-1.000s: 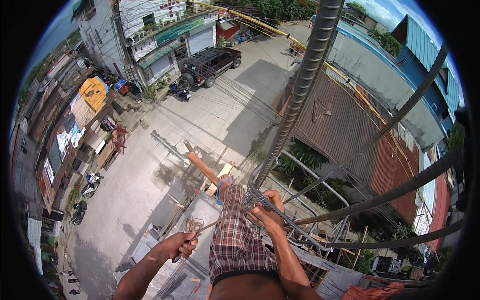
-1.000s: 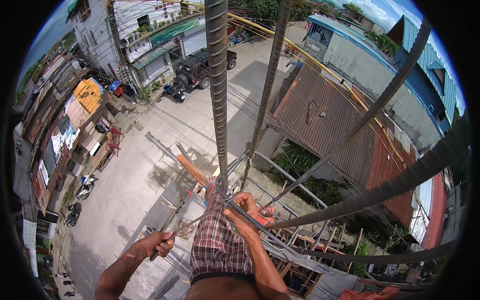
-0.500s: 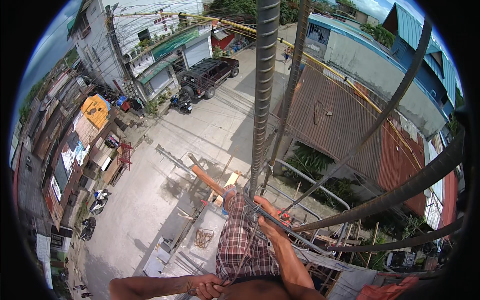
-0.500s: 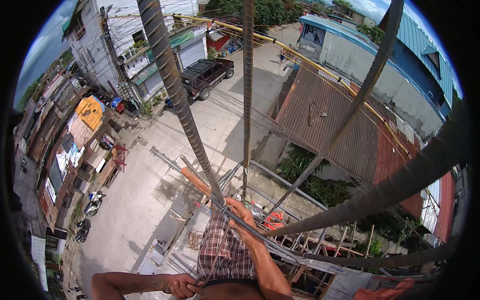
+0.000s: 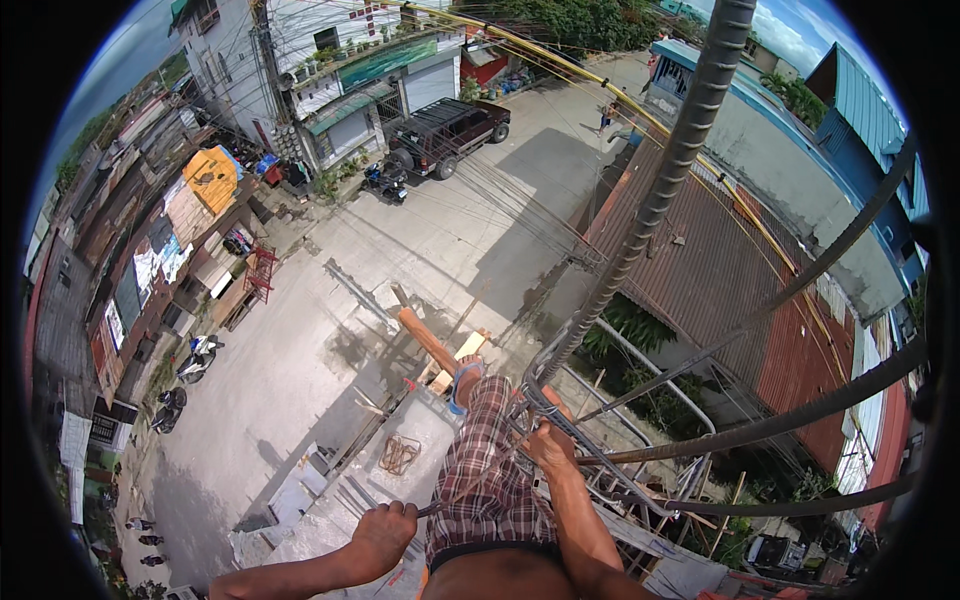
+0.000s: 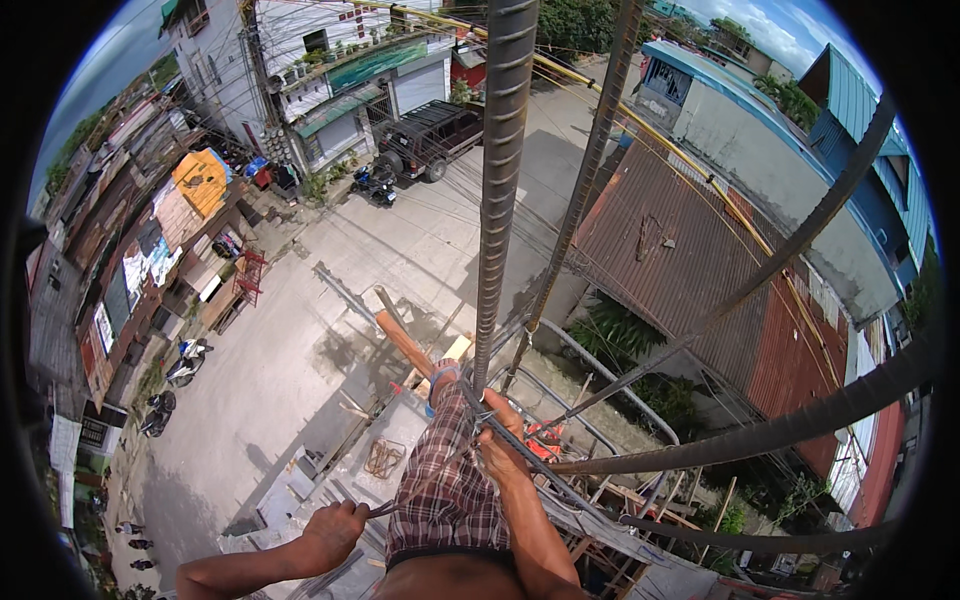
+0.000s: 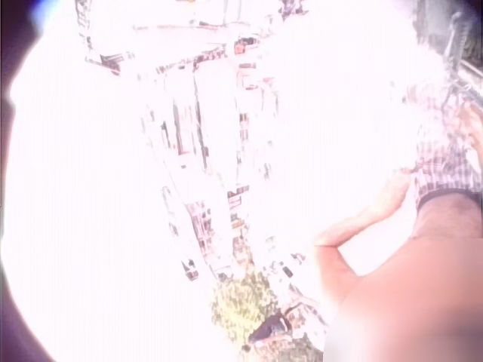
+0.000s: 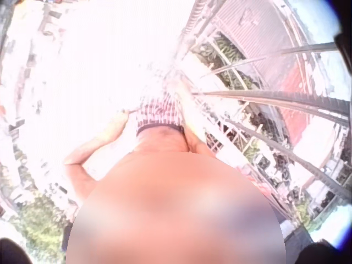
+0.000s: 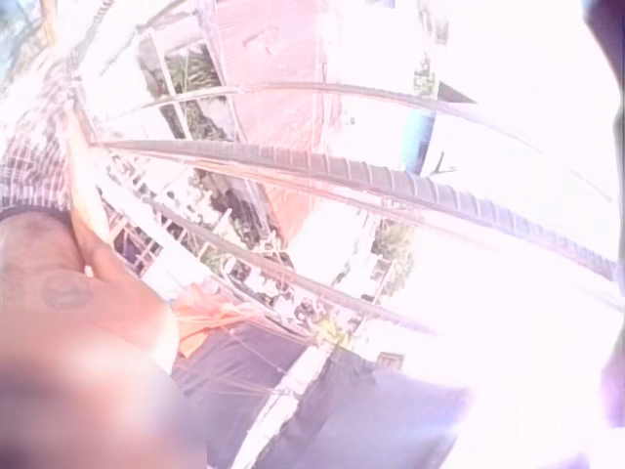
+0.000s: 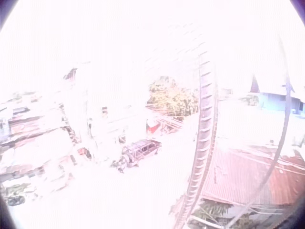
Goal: The person stands on scaffolding and ties steel rebar rods together using wire and a hand tool. They repeatedly wrap wire around intersecting bars and twist it to secure the connections.
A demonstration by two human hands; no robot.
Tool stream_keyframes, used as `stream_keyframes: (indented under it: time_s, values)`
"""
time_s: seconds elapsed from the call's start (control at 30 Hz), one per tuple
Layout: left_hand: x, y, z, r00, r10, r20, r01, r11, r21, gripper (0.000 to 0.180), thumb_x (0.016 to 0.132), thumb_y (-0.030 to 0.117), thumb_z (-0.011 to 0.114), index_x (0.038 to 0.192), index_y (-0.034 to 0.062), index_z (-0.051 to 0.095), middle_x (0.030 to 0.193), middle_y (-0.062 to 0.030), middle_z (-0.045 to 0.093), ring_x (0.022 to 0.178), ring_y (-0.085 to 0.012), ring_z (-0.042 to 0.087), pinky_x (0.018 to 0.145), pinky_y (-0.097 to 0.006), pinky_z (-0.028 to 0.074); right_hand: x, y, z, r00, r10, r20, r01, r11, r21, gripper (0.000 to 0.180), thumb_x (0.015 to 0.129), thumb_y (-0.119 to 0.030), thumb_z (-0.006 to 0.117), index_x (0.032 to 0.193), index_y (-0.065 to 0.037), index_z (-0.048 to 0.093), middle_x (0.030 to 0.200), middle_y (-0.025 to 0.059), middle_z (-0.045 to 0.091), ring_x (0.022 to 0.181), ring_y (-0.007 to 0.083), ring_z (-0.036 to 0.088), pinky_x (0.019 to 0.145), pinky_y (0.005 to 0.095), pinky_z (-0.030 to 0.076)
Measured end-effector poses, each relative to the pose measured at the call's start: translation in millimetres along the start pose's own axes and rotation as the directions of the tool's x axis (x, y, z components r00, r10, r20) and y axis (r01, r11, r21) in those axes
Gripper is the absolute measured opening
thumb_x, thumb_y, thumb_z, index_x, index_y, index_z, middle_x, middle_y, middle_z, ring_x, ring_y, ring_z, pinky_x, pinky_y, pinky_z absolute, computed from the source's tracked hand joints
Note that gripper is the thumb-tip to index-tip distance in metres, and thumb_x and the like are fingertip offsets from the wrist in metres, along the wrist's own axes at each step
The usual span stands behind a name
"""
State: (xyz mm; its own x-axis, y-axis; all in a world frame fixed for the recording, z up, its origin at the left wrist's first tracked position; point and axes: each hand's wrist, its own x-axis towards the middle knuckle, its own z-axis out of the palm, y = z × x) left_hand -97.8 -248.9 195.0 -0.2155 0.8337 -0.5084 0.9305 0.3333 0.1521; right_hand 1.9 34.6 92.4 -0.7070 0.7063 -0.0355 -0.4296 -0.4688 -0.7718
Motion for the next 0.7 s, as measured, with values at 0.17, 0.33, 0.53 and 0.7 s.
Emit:
stream_keyframes:
  time_s: [0.17, 0.33, 0.53, 0.7]
  values:
    - [-15.8, 9.5, 9.4, 0.954, 0.056, -0.295, -0.106, 0.982, -0.158, 0.03, 0.085, 0.033, 0.063, 0.091, 0.0038, 0.06, 0.077, -0.0146, 0.063, 0.067, -0.0276, 0.066, 0.057, -0.036, 0.053, -4.2, 0.5, 0.8, 0.998, -0.021, -0.063, 0.022, 1.0, 0.011, 0.094, 0.055, -0.047, 0.089, 0.131, -0.004, 0.054, 0.11, -0.0007, 0.061, 0.1, 0.0118, 0.054, 0.088, 0.0337, 0.038]
    - [-13.5, 14.4, 13.1, 0.929, -0.025, -0.368, -0.073, 0.965, -0.25, 0.051, 0.073, 0.055, 0.072, 0.07, 0.0056, 0.062, 0.048, -0.0051, 0.057, 0.044, -0.0249, 0.061, 0.041, -0.035, 0.047, -5.1, 1.2, -7.2, 0.998, 0.052, -0.027, -0.053, 0.997, -0.06, 0.1, 0.058, -0.054, 0.086, 0.133, 0.001, 0.049, 0.098, -0.0032, 0.054, 0.085, 0.0092, 0.045, 0.079, 0.0273, 0.034]
    - [-46.9, 7.1, -27.4, 0.971, -0.016, -0.239, -0.231, 0.203, -0.951, 0.049, 0.081, 0.044, 0.071, 0.071, -0.0035, 0.065, 0.051, -0.0069, 0.055, 0.042, -0.0149, 0.05, 0.043, -0.028, 0.038, -9.1, 1.1, -10.9, 0.994, 0.071, 0.085, -0.058, 0.987, -0.148, 0.092, 0.066, -0.045, 0.085, 0.137, -0.002, 0.044, 0.12, 0.0049, 0.055, 0.115, 0.0201, 0.046, 0.102, 0.0388, 0.032]
    - [-74.4, -9.2, -66.7, 0.973, -0.208, 0.103, 0.022, -0.357, -0.934, 0.062, 0.078, 0.048, 0.075, 0.085, -0.0124, 0.065, 0.062, -0.0117, 0.059, 0.053, -0.0098, 0.049, 0.05, -0.023, 0.035, -9.0, -1.5, -8.2, 0.993, 0.084, 0.086, -0.061, 0.969, -0.24, 0.091, 0.068, -0.045, 0.083, 0.138, -0.001, 0.044, 0.108, 0.0022, 0.052, 0.103, 0.0169, 0.045, 0.092, 0.0353, 0.033]
